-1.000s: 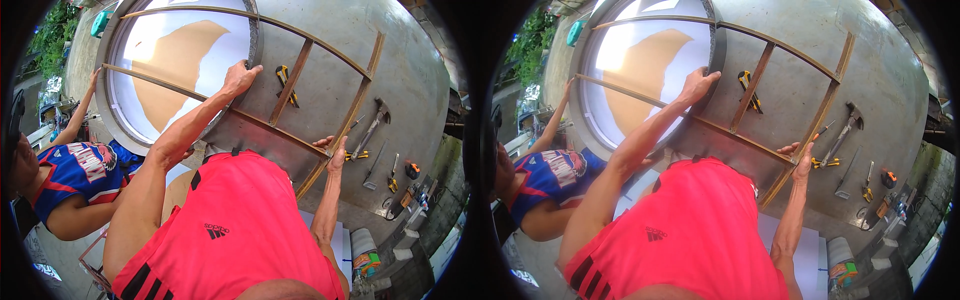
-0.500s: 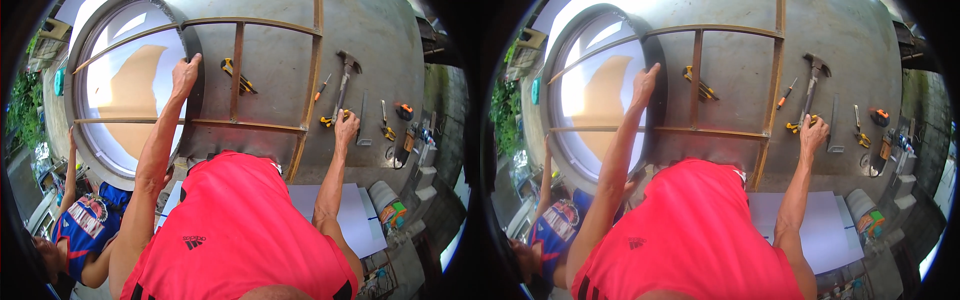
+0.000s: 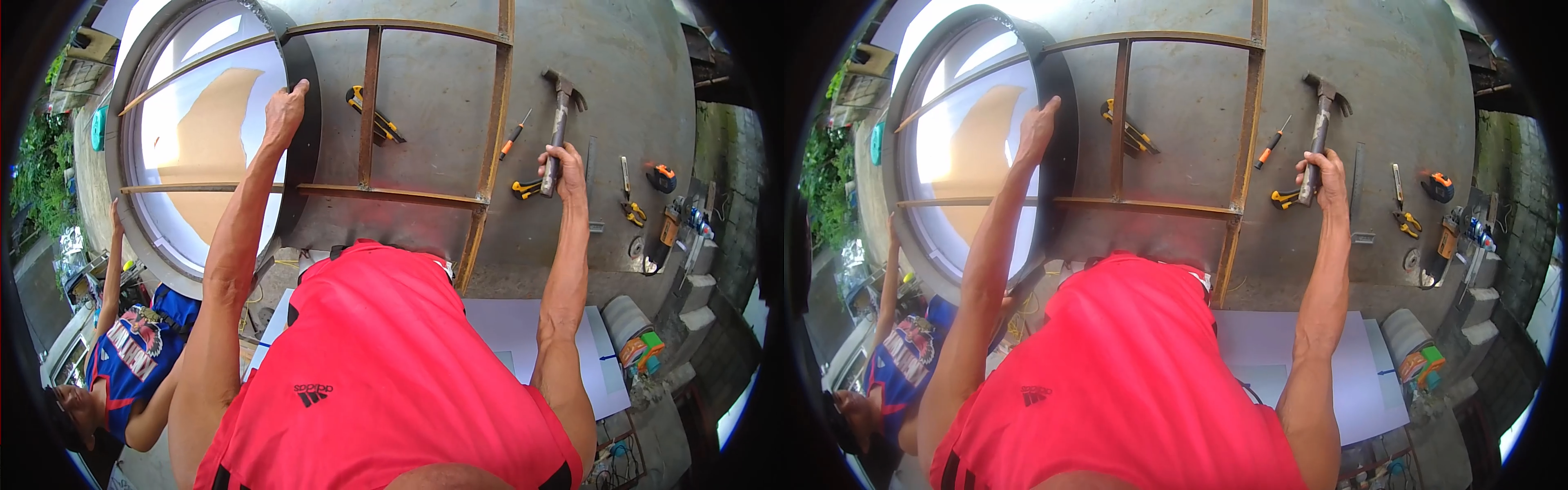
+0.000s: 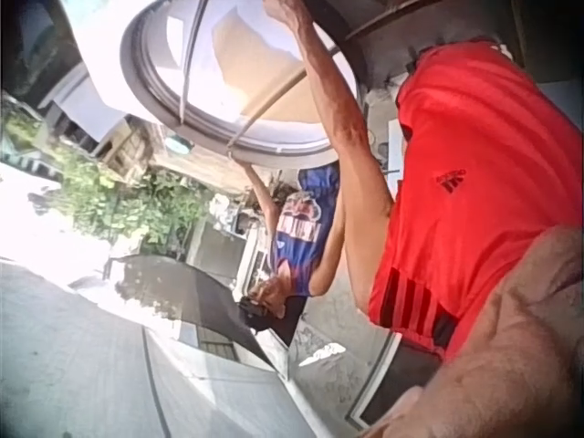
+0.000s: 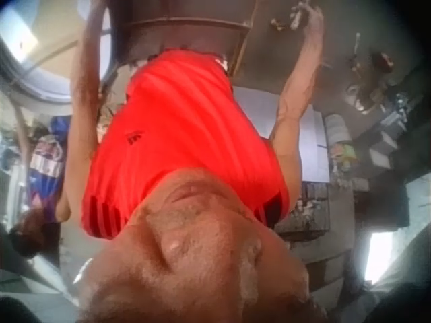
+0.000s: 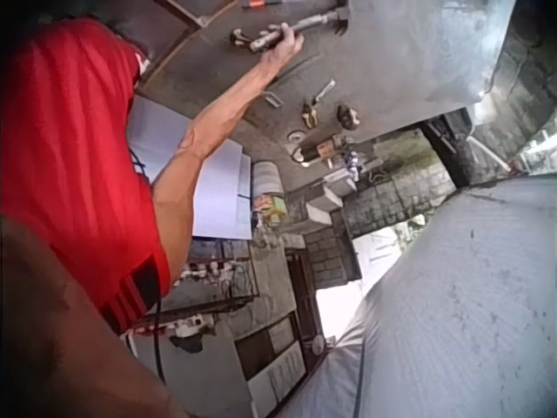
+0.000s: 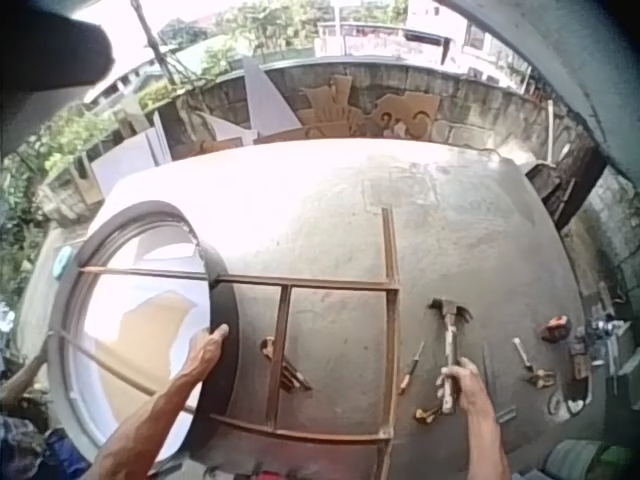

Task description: Assembling a circular sign frame with wooden slats using a hammer and measuring tape.

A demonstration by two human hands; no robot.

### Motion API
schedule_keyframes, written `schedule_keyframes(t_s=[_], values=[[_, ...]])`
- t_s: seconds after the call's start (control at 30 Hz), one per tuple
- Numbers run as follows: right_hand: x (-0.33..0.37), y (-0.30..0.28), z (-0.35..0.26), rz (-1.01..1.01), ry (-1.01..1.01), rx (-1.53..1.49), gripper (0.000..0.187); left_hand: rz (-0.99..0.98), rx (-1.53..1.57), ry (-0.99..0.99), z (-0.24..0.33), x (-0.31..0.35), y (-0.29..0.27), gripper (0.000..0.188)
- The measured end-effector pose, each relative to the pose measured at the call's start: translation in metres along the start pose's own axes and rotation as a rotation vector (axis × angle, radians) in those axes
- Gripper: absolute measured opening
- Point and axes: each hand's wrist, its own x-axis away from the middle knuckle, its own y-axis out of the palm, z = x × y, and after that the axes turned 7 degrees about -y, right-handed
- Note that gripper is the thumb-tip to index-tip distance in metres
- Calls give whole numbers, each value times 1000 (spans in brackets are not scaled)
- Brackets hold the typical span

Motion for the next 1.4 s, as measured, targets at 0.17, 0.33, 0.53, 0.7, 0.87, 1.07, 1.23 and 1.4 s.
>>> schedule_keyframes(t_s=[0.17,0.33,0.53,0.7,0.87,1.07,1.23,1.4], values=[[21,-28,-8,-142,-31,-579,29,-20,22,-31,0,-2,-1,66],[66,-55,12,152,-120,-555,22,-19,11,-31,4,4,-3,67],[115,-35,-5,484,-152,-429,20,-39,56,-34,7,10,-4,67],[167,62,-11,133,-40,-168,49,-30,76,-35,6,7,-4,66],[186,92,-6,-77,-12,-210,48,-73,127,-36,0,0,-1,68],[203,52,13,88,4,-301,43,-52,-4,-34,3,13,-6,67],[196,-4,23,305,-164,-333,28,-57,55,-133,12,22,-15,64],[202,38,32,520,-157,-219,45,-81,38,-117,12,24,-15,62]])
